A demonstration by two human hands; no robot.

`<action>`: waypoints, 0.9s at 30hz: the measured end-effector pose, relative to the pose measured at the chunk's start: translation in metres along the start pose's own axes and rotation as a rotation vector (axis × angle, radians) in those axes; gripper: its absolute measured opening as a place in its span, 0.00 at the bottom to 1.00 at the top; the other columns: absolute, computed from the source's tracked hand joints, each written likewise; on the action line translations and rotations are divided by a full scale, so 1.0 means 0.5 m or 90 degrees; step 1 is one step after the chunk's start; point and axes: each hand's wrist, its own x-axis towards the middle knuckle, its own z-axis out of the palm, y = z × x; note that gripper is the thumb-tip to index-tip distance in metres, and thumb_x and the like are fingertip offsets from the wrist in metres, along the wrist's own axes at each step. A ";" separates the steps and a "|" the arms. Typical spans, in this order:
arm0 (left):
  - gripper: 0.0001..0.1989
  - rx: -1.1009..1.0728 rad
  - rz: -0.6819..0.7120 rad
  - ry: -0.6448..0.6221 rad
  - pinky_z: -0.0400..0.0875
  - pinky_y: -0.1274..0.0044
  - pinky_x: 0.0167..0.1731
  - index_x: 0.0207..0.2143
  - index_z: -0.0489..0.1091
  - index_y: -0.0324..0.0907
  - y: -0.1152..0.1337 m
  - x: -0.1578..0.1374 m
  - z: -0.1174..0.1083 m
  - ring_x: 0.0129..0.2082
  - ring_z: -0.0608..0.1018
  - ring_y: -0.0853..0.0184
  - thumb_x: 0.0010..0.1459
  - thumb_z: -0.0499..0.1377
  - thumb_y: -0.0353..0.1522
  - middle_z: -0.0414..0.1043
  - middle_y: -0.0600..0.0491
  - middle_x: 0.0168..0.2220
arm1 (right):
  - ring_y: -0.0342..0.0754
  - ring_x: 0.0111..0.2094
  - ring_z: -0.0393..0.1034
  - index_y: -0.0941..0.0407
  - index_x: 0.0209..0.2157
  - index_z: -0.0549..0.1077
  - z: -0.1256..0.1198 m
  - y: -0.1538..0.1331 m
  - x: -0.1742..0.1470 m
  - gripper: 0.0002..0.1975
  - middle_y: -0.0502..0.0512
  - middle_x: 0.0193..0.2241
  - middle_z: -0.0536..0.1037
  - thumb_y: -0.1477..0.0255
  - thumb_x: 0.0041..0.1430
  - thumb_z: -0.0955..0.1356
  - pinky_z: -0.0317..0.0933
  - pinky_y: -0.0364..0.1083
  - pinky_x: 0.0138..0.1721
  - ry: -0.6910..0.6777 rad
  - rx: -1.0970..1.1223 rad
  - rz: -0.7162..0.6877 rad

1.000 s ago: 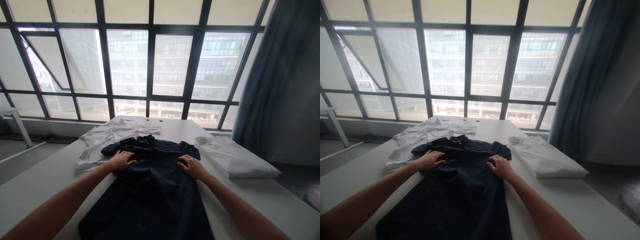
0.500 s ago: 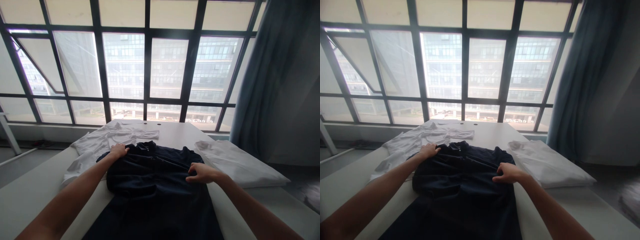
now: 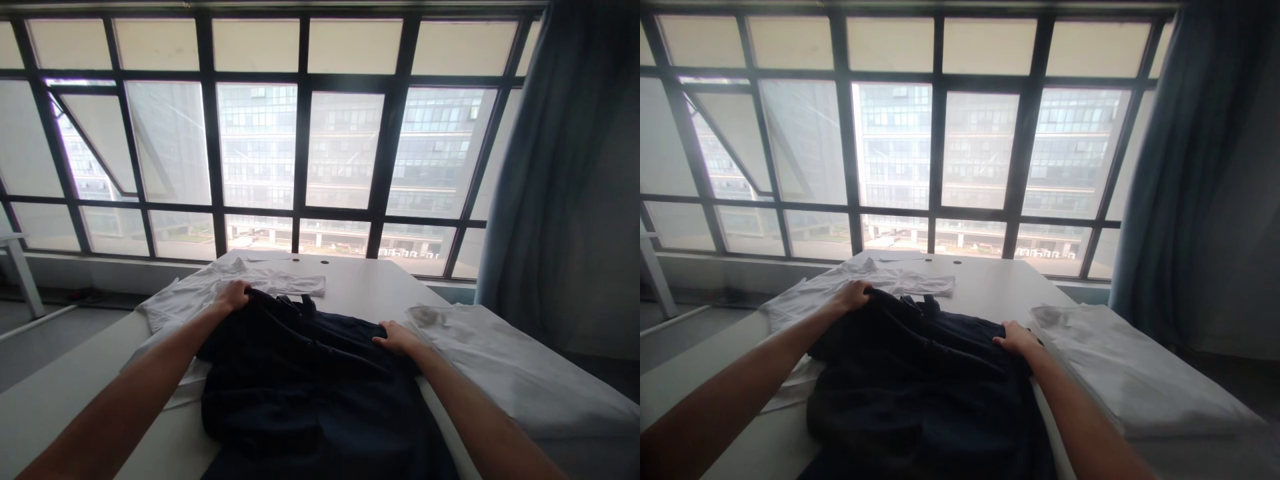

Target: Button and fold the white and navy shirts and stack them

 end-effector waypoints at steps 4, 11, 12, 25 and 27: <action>0.15 0.054 -0.009 0.095 0.64 0.61 0.50 0.45 0.75 0.40 0.074 0.015 -0.001 0.52 0.72 0.48 0.58 0.56 0.34 0.74 0.40 0.49 | 0.60 0.48 0.73 0.65 0.53 0.71 0.019 -0.023 0.009 0.22 0.74 0.53 0.70 0.65 0.69 0.57 0.65 0.54 0.44 0.071 -0.033 0.106; 0.16 0.054 0.165 -0.062 0.63 0.61 0.51 0.41 0.75 0.43 0.160 -0.097 0.075 0.46 0.76 0.50 0.60 0.56 0.43 0.77 0.42 0.39 | 0.61 0.51 0.69 0.59 0.54 0.71 0.007 -0.076 -0.056 0.21 0.71 0.54 0.69 0.63 0.67 0.60 0.64 0.56 0.47 0.152 -0.082 0.035; 0.18 0.046 0.166 -0.110 0.65 0.61 0.49 0.40 0.76 0.44 0.155 -0.118 0.087 0.44 0.77 0.50 0.59 0.57 0.46 0.78 0.42 0.38 | 0.63 0.52 0.68 0.58 0.54 0.71 0.010 -0.086 -0.071 0.22 0.70 0.55 0.69 0.60 0.67 0.60 0.63 0.58 0.48 0.142 -0.072 0.016; 0.34 0.021 0.245 -0.255 0.38 0.53 0.65 0.67 0.54 0.41 0.165 -0.186 0.084 0.69 0.52 0.52 0.65 0.50 0.48 0.48 0.39 0.69 | 0.59 0.63 0.56 0.60 0.60 0.67 0.022 -0.083 -0.082 0.25 0.67 0.62 0.65 0.61 0.70 0.57 0.45 0.60 0.63 0.141 -0.061 -0.153; 0.28 -0.010 0.298 -0.189 0.40 0.56 0.66 0.64 0.59 0.43 0.159 -0.211 0.070 0.67 0.58 0.55 0.65 0.53 0.42 0.55 0.42 0.67 | 0.57 0.57 0.63 0.59 0.55 0.71 0.010 -0.084 -0.115 0.20 0.65 0.56 0.71 0.66 0.68 0.59 0.50 0.56 0.61 0.175 -0.056 -0.208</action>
